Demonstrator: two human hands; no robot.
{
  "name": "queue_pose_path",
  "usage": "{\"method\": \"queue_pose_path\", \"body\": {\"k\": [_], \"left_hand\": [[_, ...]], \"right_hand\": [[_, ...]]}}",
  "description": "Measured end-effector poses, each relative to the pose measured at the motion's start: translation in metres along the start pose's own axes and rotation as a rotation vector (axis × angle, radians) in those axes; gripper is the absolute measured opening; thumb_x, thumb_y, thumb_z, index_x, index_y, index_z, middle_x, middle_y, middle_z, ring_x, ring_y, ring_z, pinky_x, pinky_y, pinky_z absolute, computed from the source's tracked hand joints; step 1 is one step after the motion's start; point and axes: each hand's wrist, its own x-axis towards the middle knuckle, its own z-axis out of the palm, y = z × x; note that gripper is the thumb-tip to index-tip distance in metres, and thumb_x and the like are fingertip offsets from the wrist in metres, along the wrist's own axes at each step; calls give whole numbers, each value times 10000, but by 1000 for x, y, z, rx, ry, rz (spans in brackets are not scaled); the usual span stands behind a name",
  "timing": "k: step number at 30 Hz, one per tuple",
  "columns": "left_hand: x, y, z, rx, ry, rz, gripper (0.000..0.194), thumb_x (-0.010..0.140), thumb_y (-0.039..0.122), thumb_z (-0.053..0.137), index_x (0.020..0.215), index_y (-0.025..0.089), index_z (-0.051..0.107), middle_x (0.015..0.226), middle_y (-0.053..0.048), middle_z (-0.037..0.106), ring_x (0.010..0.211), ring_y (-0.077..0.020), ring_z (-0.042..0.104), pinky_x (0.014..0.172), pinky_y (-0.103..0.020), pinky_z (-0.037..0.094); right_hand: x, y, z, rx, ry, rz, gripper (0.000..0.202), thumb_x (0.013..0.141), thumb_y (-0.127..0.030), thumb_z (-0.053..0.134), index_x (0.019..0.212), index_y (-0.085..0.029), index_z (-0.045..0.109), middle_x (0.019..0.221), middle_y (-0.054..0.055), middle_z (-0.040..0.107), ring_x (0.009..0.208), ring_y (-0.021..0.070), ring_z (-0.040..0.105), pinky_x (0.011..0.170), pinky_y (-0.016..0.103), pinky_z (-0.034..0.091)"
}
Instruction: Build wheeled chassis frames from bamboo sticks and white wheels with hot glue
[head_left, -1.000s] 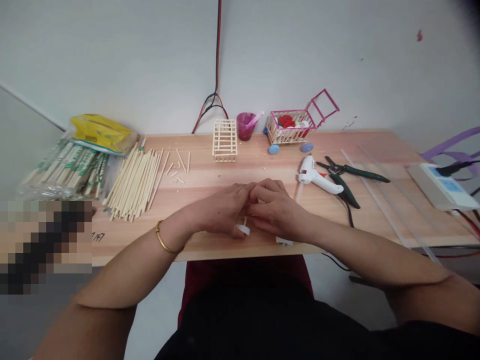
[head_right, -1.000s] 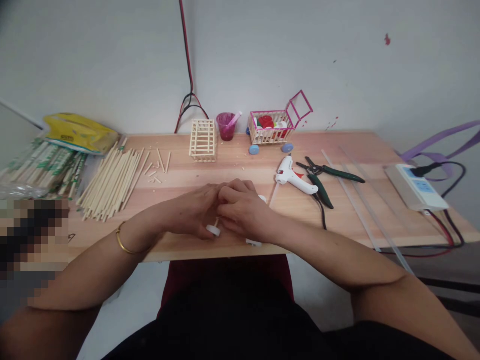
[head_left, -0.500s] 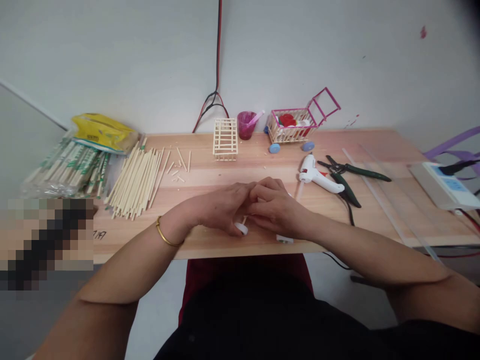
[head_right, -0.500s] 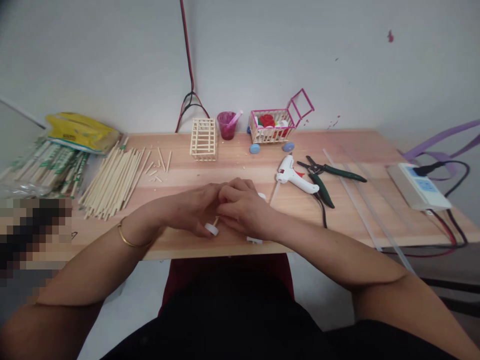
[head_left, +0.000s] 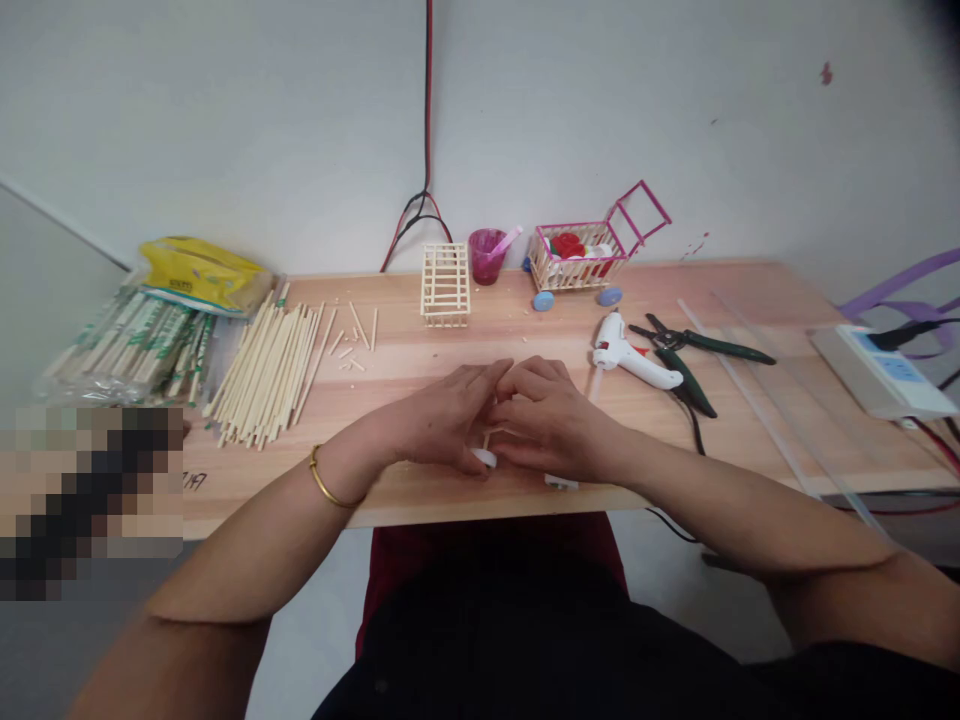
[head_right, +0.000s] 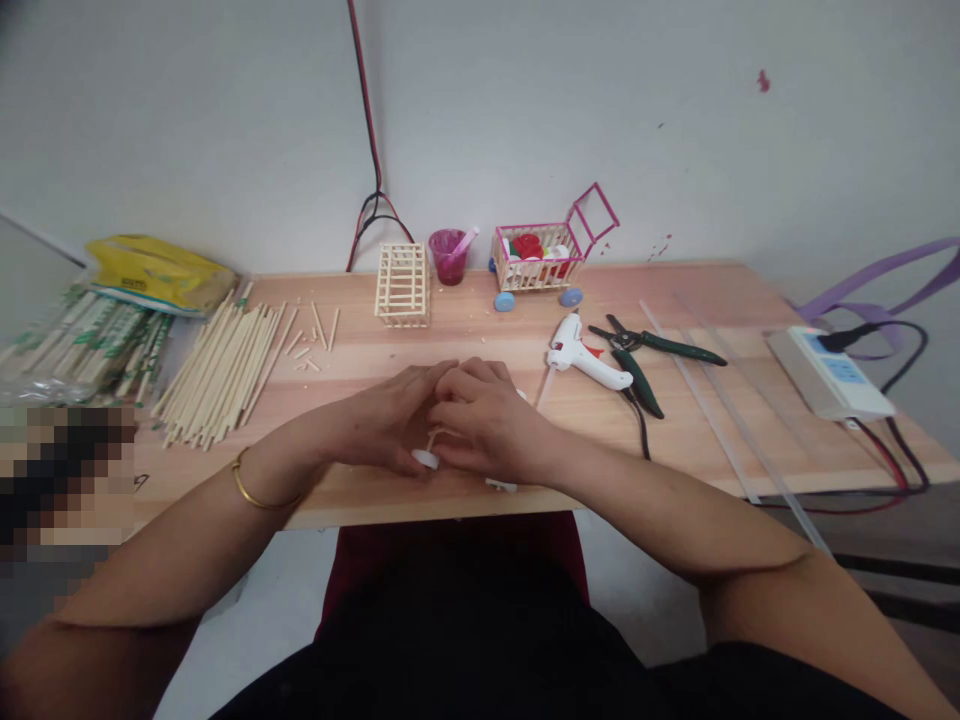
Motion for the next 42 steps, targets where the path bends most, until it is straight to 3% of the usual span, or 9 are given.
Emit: {"method": "queue_pose_path", "body": {"k": [5,9,12,15,17,21,25,37,42], "left_hand": [[-5,-4,-1,107,-54,-53,1191,463,373,866,1455,190,233,1465,-216,324,1347,-393,300,1077,-559,267],[-12,-4,-9,65,-50,-107,1246,454,408,875,1475,213,189,1512,-200,250,1383,-382,247,1106,-544,246],[-16,0,-18,66,-18,-173,1071,603,424,807,1470,247,203,1521,-159,252,1387,-332,257,1116,-523,235],[-17,2,-23,46,82,-230,801,726,389,720,1412,259,326,1427,-134,405,1253,-275,441,1051,-477,344],[-17,2,-24,25,131,-278,749,705,368,737,1359,237,396,1280,-122,520,1086,-237,545,944,-421,440],[-15,4,-19,-72,57,-344,546,718,342,720,1199,195,507,858,-28,613,722,-147,581,650,-277,477],[-13,1,-8,-179,43,-373,276,792,266,622,1051,198,554,774,-14,620,661,-126,579,583,-230,449],[2,-2,13,-564,178,-578,265,676,110,648,867,185,479,643,38,583,390,-74,499,381,-194,395],[4,-6,13,-677,232,-566,298,671,120,690,830,180,446,582,52,569,373,-69,498,372,-176,369]], "right_hand": [[1,12,-25,113,74,97,86,828,-248,597,858,-206,666,908,57,629,856,184,548,805,362,394],[0,26,-41,216,69,214,93,837,-248,570,833,-184,638,801,43,644,779,163,570,738,307,436],[-3,33,-49,229,6,330,126,835,-274,562,838,-177,643,761,29,639,712,144,558,657,270,430],[-8,37,-57,188,-166,434,158,824,-298,567,872,-180,660,706,7,621,623,121,531,571,244,392],[-10,37,-63,173,-279,473,173,807,-303,583,906,-186,665,704,2,626,613,118,537,551,234,376],[-14,35,-69,157,-402,486,209,818,-313,566,967,-208,668,702,-2,636,601,116,547,532,228,357],[-14,33,-67,138,-481,449,213,813,-341,570,945,-218,684,668,-11,625,578,113,543,530,230,355],[-13,20,-53,7,-490,436,114,765,-286,600,768,-238,704,665,-7,632,544,109,499,511,250,290],[-11,24,-47,-65,-392,391,101,758,-201,555,724,-215,650,651,-13,622,557,111,483,522,249,280]]}}
